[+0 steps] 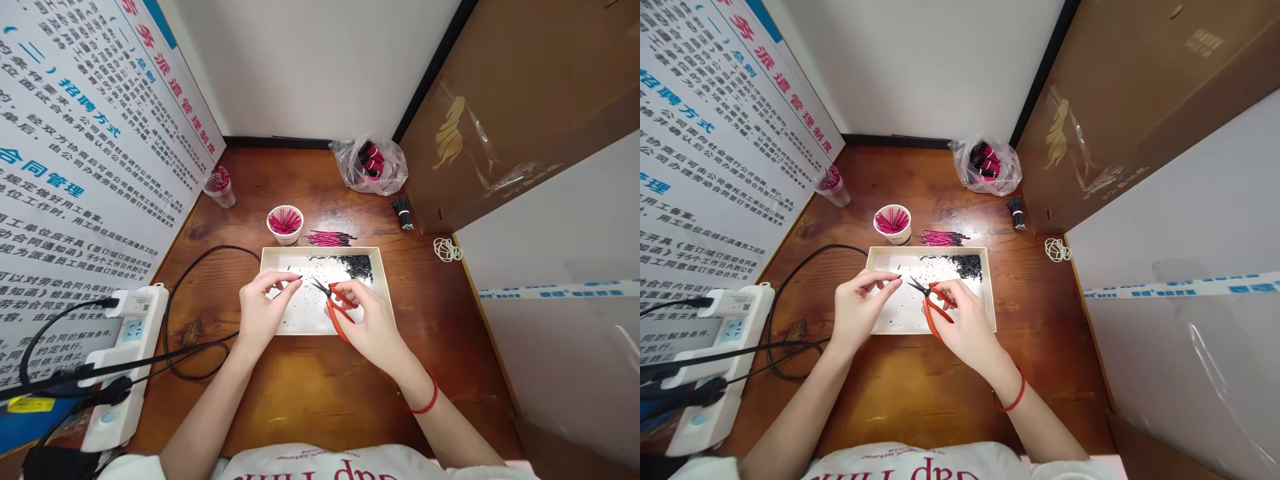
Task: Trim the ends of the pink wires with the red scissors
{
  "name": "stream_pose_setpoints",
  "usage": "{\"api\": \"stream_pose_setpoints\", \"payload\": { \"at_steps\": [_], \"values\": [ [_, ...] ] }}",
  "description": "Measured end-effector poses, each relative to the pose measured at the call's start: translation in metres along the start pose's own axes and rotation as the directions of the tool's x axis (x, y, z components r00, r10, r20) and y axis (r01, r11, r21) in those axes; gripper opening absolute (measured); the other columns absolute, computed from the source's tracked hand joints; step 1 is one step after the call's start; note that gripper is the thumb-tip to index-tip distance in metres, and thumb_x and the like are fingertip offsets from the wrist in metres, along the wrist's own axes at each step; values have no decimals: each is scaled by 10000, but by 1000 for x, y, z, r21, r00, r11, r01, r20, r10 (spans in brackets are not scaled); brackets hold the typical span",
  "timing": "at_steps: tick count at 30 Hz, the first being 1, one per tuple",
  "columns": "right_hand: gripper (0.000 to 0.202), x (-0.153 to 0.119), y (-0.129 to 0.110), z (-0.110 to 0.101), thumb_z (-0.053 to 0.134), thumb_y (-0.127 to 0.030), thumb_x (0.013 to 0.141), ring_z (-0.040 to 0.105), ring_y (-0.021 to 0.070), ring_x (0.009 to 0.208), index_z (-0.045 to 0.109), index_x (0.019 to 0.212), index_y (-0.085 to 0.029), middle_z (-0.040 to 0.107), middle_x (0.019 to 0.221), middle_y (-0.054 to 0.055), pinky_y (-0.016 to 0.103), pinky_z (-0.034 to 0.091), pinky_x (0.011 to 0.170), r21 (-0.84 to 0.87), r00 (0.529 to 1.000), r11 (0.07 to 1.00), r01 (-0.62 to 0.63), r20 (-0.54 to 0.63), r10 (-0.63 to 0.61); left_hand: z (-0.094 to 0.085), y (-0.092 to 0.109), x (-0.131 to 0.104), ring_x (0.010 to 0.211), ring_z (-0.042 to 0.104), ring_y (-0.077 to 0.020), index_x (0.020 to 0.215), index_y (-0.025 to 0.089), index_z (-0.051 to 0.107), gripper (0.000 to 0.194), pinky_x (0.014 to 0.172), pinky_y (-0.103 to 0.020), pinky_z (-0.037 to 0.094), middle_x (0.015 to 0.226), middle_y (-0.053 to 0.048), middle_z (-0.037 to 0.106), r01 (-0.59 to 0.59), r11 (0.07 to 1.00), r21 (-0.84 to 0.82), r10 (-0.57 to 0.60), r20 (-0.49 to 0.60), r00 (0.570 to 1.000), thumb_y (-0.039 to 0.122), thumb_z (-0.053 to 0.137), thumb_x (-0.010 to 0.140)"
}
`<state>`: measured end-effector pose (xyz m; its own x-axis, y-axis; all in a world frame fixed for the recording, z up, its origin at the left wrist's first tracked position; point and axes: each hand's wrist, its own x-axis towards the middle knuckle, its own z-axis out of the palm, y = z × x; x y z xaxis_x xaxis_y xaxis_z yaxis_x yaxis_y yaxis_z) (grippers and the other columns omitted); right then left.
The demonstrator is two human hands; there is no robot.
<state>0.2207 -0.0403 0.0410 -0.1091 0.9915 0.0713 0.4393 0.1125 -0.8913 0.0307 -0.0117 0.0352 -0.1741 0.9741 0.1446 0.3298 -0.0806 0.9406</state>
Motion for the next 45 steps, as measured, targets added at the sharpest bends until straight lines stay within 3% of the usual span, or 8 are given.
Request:
{"api": "stream_pose_setpoints", "payload": {
  "at_steps": [7, 19, 30, 36, 45],
  "values": [
    [26, 3, 4, 9, 693, -203, 801, 598, 123, 558, 705, 825, -206, 715, 733, 5, 229, 504, 529, -3, 993, 996, -86, -75, 85, 1, -1, 0, 616, 602, -116, 751, 245, 801, 81, 636, -235, 510, 706, 15, 751, -66, 995, 78, 66, 8, 998, 184, 748, 761],
    [65, 4, 2, 9, 702, -223, 776, 642, 135, 538, 744, 821, -203, 733, 689, 11, 227, 529, 521, 47, 984, 984, -170, -44, 172, 2, -1, 0, 605, 604, -127, 743, 240, 799, 79, 628, -250, 523, 692, 6, 748, -67, 995, 80, 65, 21, 998, 182, 747, 757],
    [55, 2, 6, 10, 704, -229, 786, 635, 128, 524, 744, 815, -204, 745, 687, 3, 224, 511, 506, 70, 983, 981, -180, -23, 182, 1, 0, 1, 606, 605, -135, 732, 248, 799, 103, 617, -257, 528, 688, 4, 750, -91, 995, 38, 90, 22, 996, 158, 750, 750],
    [53, 3, 3, 6, 692, -209, 786, 659, 146, 575, 738, 813, -207, 762, 723, 10, 242, 531, 544, 40, 988, 987, -156, -16, 157, 1, 1, 1, 606, 598, -137, 722, 251, 803, 99, 625, -260, 527, 689, 1, 754, -49, 998, 44, 48, 23, 999, 167, 751, 737],
    [57, 4, -5, 6, 686, -255, 779, 595, 132, 529, 643, 771, -219, 709, 675, 2, 238, 486, 497, -89, 993, 989, -115, -25, 113, 1, 1, 0, 605, 597, -143, 724, 249, 802, 84, 627, -272, 530, 699, -6, 757, -20, 998, 58, 18, 25, 1000, 192, 743, 742]
  ]
}}
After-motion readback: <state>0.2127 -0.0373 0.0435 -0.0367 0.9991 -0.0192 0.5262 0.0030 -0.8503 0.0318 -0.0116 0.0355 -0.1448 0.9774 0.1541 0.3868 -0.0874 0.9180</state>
